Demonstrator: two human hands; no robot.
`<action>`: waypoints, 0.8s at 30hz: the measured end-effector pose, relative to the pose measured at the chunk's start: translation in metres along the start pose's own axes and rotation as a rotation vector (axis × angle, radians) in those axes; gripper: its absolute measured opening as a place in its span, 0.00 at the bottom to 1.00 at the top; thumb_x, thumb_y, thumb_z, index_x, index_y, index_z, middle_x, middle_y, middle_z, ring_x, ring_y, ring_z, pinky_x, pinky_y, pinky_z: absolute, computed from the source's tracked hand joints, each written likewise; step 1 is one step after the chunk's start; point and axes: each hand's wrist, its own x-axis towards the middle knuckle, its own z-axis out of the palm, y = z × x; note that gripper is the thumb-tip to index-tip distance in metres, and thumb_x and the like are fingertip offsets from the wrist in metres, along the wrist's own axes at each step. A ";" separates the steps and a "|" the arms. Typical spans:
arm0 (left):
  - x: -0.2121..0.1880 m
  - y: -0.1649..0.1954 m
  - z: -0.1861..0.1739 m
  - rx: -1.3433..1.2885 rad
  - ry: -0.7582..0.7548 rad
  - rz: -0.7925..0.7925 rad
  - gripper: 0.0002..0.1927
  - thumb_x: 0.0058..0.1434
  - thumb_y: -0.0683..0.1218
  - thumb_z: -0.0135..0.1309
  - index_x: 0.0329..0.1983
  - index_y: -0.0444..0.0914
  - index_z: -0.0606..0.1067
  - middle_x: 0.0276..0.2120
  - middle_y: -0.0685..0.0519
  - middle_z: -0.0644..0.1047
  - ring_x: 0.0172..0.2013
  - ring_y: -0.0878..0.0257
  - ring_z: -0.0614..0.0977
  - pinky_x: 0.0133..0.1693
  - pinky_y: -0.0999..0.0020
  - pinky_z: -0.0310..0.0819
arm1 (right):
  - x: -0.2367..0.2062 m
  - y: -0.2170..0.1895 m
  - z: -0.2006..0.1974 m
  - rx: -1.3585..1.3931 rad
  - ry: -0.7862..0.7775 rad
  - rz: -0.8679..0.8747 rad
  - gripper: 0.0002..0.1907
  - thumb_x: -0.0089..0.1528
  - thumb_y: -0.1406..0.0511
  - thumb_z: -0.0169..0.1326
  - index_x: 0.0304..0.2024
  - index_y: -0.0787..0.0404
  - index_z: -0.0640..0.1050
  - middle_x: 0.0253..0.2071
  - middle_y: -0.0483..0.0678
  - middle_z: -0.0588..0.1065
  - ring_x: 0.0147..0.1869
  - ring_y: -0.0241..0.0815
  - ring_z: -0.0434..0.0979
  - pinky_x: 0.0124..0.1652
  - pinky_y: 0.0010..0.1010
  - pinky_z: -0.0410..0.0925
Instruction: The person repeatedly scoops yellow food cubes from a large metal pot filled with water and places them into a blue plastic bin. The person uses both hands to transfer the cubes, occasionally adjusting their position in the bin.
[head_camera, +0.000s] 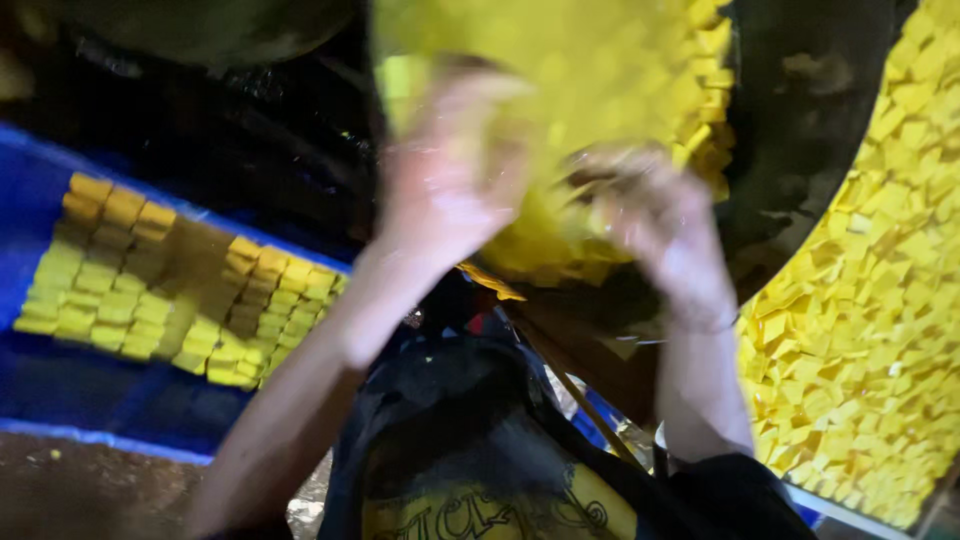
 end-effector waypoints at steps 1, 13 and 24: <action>0.023 0.001 0.039 0.259 -0.171 0.205 0.18 0.67 0.41 0.58 0.58 0.36 0.70 0.50 0.44 0.76 0.50 0.50 0.80 0.52 0.56 0.78 | 0.001 0.015 -0.037 -0.166 0.145 0.057 0.19 0.68 0.67 0.60 0.60 0.65 0.73 0.59 0.56 0.76 0.58 0.46 0.79 0.57 0.39 0.74; 0.042 -0.104 0.250 0.950 -1.466 -0.256 0.18 0.64 0.43 0.51 0.57 0.35 0.71 0.50 0.40 0.75 0.48 0.46 0.80 0.48 0.52 0.78 | 0.019 0.218 -0.147 -1.381 -0.431 0.330 0.09 0.56 0.70 0.55 0.37 0.62 0.83 0.44 0.59 0.80 0.50 0.60 0.79 0.52 0.45 0.72; 0.136 -0.101 0.254 0.291 -0.794 -0.642 0.14 0.70 0.46 0.44 0.51 0.33 0.74 0.45 0.38 0.78 0.47 0.44 0.81 0.49 0.51 0.78 | 0.137 0.155 -0.272 -1.028 -0.379 0.106 0.12 0.67 0.60 0.52 0.39 0.63 0.80 0.43 0.53 0.78 0.50 0.52 0.78 0.54 0.40 0.70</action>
